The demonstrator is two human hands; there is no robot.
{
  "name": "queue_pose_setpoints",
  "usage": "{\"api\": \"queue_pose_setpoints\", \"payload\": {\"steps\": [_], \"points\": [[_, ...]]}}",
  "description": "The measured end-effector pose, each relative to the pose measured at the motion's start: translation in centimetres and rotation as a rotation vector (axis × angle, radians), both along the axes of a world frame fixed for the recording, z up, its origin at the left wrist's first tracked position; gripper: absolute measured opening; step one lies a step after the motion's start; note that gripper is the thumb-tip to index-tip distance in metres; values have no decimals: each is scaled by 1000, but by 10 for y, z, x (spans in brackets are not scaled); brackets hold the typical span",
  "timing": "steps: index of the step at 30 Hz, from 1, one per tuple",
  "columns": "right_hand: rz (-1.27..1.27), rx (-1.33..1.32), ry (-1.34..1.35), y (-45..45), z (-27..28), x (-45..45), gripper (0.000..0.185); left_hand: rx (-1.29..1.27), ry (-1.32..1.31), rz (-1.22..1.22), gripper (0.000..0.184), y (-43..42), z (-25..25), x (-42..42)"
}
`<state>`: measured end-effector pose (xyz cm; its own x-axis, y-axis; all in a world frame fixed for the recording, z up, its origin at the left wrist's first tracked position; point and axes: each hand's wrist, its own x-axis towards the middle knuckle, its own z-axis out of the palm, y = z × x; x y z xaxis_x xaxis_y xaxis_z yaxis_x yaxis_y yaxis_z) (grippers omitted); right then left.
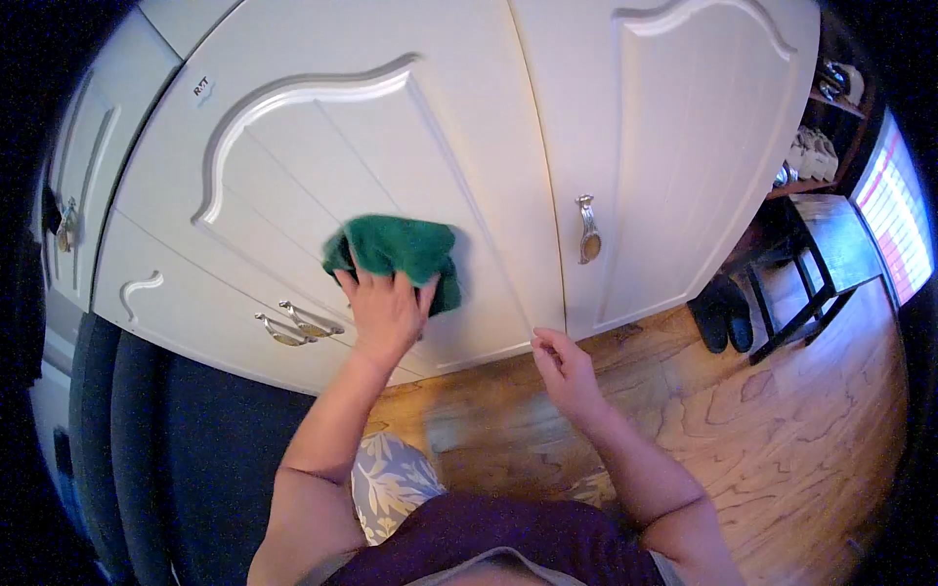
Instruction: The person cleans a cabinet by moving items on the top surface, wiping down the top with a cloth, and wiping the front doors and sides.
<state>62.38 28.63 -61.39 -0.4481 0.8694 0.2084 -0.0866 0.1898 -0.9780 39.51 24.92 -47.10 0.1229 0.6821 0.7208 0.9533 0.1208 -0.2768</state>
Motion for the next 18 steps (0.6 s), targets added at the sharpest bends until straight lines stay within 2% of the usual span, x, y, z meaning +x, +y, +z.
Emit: {"api": "queue_pose_setpoints", "payload": {"steps": [2, 3, 4, 6, 9, 13, 16, 18], "points": [[-13, 13, 0, -3, -4, -2, 25, 77, 66, -1, 47, 8, 17, -8], [-30, 26, 6, -3, -4, -4, 25, 72, 6, 62, 47, 11, 34, -2], [-45, 45, 11, -4, -4, -5, 25, 173, 63, 38, 45, 14, 43, 1], [-21, 57, -16, -4, -7, -4, 25, 112, 32, -24, 40, 9, 26, 3], [-1, 48, -21, -7, 2, -4, 26, -102, 219, -101, 39, -12, -29, -15], [-27, 100, -22, -12, 12, -3, 26, -51, 76, -247, 46, -19, -37, -22], [52, 40, -79, -12, 24, 3, 34, -283, -249, -199, 45, -21, -16, -1], [-39, 313, -141, -11, 52, 11, 48, -415, -908, -298, 41, -21, -29, 10]]}}
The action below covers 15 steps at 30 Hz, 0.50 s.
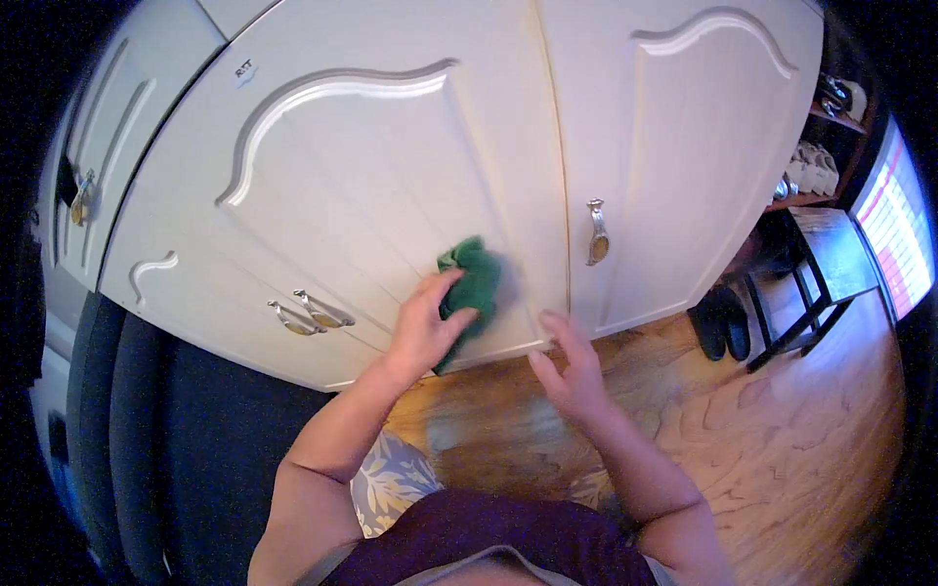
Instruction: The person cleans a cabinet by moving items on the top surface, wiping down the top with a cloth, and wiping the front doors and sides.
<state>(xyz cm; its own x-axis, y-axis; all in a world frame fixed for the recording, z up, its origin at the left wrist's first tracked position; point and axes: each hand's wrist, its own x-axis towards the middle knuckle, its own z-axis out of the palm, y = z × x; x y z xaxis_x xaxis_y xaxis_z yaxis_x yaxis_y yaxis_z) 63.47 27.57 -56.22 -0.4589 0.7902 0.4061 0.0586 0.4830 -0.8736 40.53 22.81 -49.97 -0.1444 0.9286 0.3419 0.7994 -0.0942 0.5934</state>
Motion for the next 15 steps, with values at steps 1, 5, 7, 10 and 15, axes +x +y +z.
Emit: {"api": "queue_pose_setpoints", "payload": {"steps": [1, 5, 7, 10, 15], "points": [[-37, 136, -19, 0, 12, 0, 56, -97, -318, -16, 39, 0, -5, 3], [406, -464, 628, -1, 27, -20, 83, -369, -997, -165, 36, 1, 15, 27], [389, -575, 540, -10, 30, -25, 79, -287, -805, -257, 34, 5, 0, 33], [194, -642, 506, -13, 34, -25, 66, -71, -134, -80, 27, -11, 41, 46], [-60, -306, 518, 11, 42, -22, 60, -124, -810, 158, 38, 10, 85, -8]]}}
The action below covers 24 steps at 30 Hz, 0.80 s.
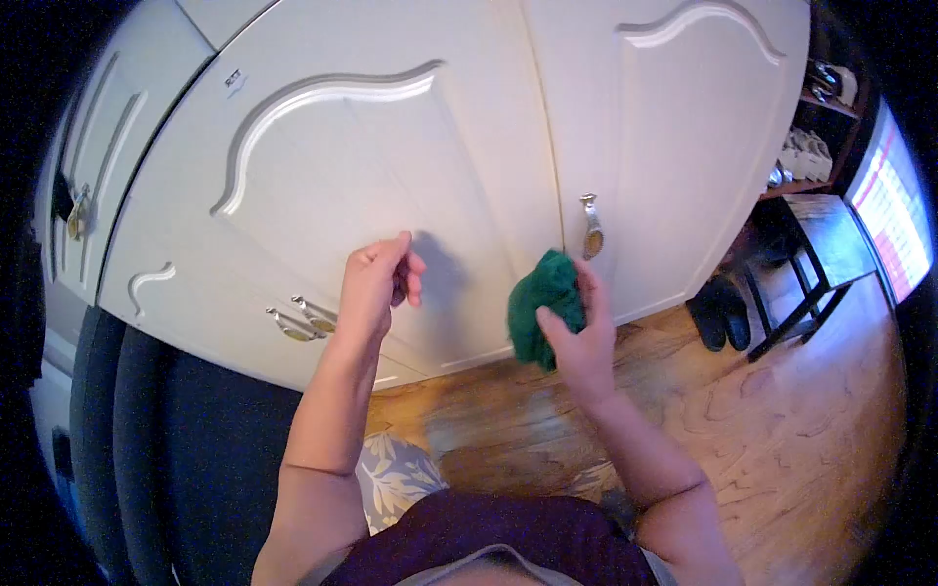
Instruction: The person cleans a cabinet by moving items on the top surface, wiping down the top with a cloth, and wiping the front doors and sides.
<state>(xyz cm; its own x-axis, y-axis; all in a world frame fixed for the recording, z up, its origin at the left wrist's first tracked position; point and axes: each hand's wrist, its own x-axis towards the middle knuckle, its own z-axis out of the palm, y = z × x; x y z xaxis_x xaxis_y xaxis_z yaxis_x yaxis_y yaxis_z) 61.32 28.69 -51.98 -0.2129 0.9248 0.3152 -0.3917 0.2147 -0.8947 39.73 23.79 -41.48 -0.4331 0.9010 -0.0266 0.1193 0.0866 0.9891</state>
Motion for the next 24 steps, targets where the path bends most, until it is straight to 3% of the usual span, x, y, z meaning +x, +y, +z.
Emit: {"api": "queue_pose_setpoints", "payload": {"steps": [8, 12, 24], "points": [[-315, 396, -218, 31, 10, -5, 66, 135, 33, 133, 41, 17, -3, 6], [-340, 402, -220, 32, 4, -9, 64, 163, 55, 157, 43, 18, 19, 6], [-277, 424, -244, 29, -16, -14, 63, 158, 101, 151, 49, 21, 12, 2]]}}
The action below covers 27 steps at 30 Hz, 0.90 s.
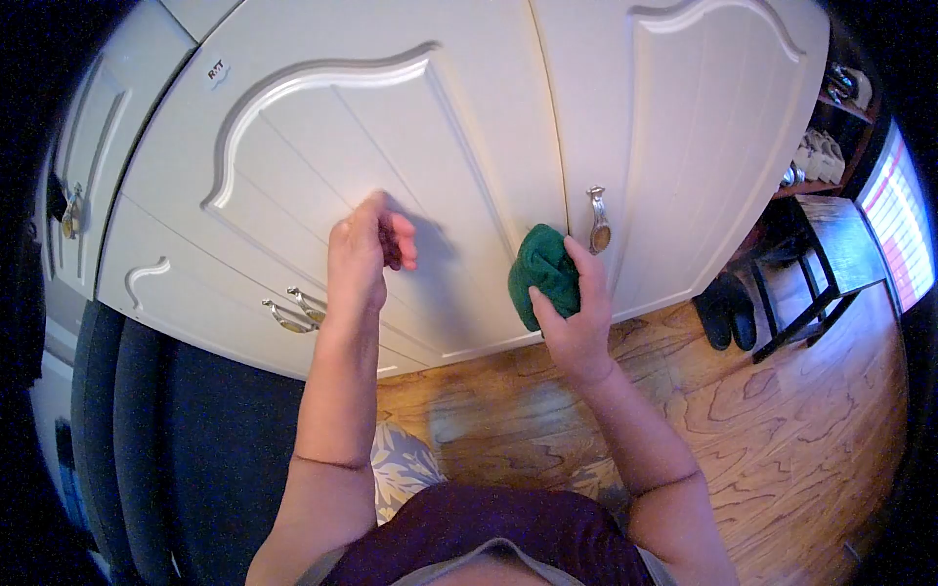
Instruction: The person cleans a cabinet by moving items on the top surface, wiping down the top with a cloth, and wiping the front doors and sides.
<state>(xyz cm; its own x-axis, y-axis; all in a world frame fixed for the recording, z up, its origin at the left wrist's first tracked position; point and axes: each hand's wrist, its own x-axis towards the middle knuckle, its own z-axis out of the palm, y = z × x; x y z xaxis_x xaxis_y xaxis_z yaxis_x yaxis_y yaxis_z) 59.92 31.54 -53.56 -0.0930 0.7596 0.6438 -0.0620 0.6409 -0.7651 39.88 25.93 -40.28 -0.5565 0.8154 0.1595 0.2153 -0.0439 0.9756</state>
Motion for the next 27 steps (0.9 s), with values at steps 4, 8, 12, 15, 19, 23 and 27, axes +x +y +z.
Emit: {"api": "queue_pose_setpoints", "payload": {"steps": [4, 8, 12, 15, 19, 23, 27], "points": [[-29, 62, -65, -2, 6, 1, 57, 64, -70, -9, 49, -3, 8, -2], [-66, 406, -45, 14, 64, -10, 52, 463, 315, 285, 45, -27, 19, -26], [-281, 951, 148, 37, 185, -55, 60, 911, 1011, 364, 20, -35, 47, -76], [-377, 861, -75, 25, 211, -102, 45, 964, 1387, 434, 21, -33, 68, -97], [-522, 1077, -325, 19, 121, -144, 40, 928, 1453, 491, 18, -34, 75, -119], [-108, 1082, -710, 11, -33, -113, 40, 892, 1531, 418, 17, -32, 72, -118], [-125, 954, -625, 23, -44, -81, 39, 906, 1504, 389, 17, -30, 66, -126]]}}
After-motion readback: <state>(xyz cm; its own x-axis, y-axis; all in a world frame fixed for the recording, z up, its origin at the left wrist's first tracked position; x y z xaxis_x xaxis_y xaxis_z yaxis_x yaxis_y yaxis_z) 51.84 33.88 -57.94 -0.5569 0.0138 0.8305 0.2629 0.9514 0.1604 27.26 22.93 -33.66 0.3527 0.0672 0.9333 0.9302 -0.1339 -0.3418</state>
